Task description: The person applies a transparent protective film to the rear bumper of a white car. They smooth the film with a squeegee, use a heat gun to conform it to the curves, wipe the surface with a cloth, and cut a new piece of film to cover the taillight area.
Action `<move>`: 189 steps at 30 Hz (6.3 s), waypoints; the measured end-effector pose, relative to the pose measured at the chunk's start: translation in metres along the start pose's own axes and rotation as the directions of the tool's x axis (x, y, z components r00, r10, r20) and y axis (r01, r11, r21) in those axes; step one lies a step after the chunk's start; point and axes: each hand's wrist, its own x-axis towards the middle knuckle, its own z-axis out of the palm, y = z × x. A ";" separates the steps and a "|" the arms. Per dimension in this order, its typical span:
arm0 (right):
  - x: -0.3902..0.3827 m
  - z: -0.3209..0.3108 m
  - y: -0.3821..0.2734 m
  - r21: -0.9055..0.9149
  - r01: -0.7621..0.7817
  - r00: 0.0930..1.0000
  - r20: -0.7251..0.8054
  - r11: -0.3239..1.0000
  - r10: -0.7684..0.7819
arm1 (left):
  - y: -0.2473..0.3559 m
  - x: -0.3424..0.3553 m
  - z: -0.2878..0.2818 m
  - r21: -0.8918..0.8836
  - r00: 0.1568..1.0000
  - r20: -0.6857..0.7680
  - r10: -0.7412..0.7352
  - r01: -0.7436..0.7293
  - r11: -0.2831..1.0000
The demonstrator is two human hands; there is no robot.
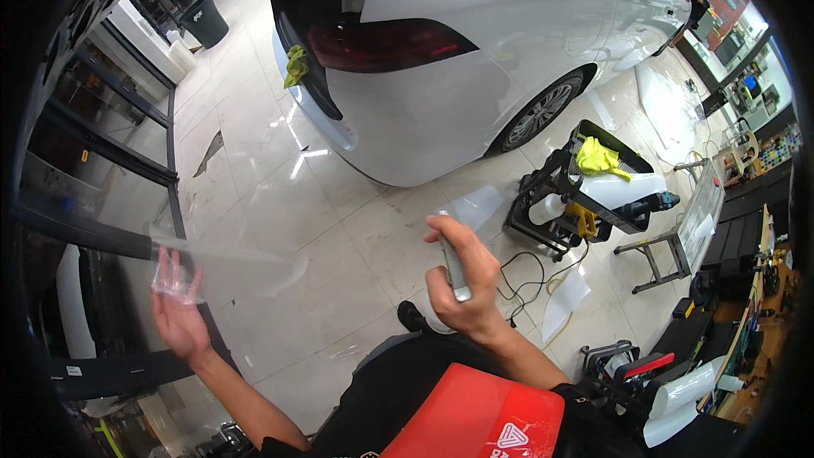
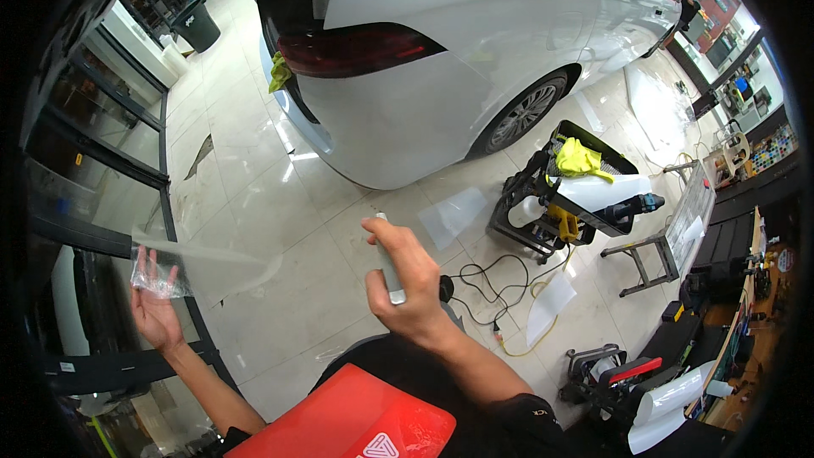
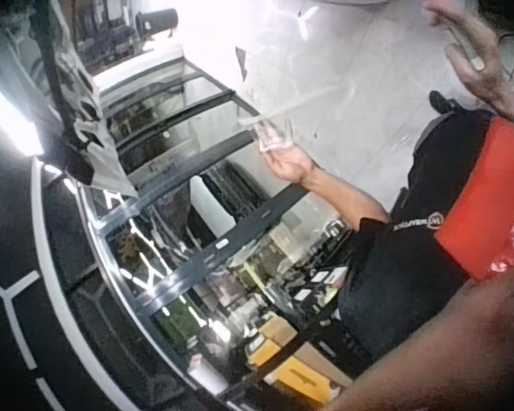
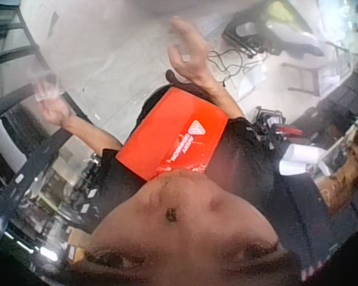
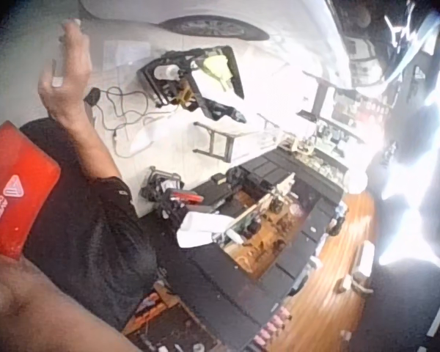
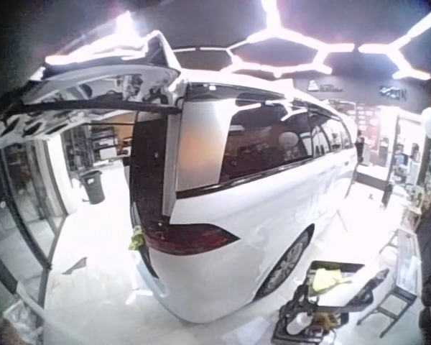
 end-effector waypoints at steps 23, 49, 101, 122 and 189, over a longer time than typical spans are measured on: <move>-0.070 -0.168 0.074 -0.185 -0.082 0.989 0.102 0.979 0.102 | -0.051 -0.005 0.065 -0.013 0.997 0.075 -0.026 0.027 1.000; -0.139 -0.367 0.521 -0.492 -0.853 0.519 -0.760 0.176 0.391 | -0.108 0.036 0.317 0.090 0.994 -0.104 0.044 -0.035 0.995; 0.162 -0.026 0.108 -0.571 -0.100 0.903 0.292 0.815 0.315 | -0.184 0.248 0.134 0.149 0.942 -0.069 -0.328 0.335 0.930; 0.246 -0.051 0.211 -0.410 -0.135 0.886 0.358 0.902 0.295 | -0.167 0.295 0.189 0.563 0.985 0.139 -0.097 0.002 0.827; 0.351 -0.001 0.314 -0.493 -0.124 0.973 0.108 0.861 0.202 | -0.241 0.481 0.207 0.450 0.786 0.612 -0.085 -0.258 0.855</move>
